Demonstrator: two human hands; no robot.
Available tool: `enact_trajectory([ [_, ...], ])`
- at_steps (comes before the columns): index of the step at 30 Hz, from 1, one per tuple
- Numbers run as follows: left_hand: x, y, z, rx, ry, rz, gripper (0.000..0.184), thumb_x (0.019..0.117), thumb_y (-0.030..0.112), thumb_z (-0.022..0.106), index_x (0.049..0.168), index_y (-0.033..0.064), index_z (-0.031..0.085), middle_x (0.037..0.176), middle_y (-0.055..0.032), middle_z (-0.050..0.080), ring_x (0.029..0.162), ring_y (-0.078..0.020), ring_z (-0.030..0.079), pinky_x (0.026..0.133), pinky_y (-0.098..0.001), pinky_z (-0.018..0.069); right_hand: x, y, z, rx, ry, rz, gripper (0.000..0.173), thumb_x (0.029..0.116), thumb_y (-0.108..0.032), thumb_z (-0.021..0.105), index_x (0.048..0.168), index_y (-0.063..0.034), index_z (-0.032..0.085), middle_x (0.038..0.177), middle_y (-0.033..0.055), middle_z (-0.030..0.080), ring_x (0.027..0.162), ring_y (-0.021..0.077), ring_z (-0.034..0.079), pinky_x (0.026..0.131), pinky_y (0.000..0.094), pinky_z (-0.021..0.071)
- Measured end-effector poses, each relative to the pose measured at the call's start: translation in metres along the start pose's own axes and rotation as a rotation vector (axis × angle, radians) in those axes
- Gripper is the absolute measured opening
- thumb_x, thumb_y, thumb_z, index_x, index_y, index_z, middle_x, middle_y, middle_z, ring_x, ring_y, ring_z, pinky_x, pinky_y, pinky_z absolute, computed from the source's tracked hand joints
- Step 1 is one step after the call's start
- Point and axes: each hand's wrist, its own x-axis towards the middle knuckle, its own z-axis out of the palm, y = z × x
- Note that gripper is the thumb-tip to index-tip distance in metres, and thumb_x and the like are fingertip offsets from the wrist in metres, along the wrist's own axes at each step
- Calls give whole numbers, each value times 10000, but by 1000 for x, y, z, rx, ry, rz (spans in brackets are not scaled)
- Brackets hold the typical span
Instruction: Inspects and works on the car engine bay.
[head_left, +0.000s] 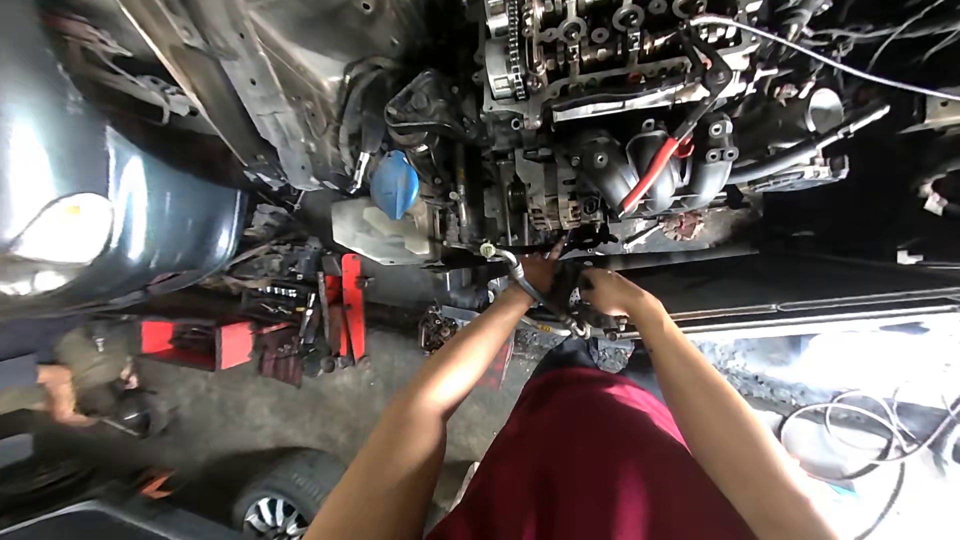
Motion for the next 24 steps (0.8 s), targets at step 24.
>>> enact_trajectory([
  [24,39,-47,37,-1179,-177,278,895,885,-55,667,1631,142,213,1207,-160,654,906,-145,642,788,-329,551,-7,-8,-7,8,-40,31,325,1040,-220,566,1278,-6,624,1273,247,640,1227,396,602,1037,620,449],
])
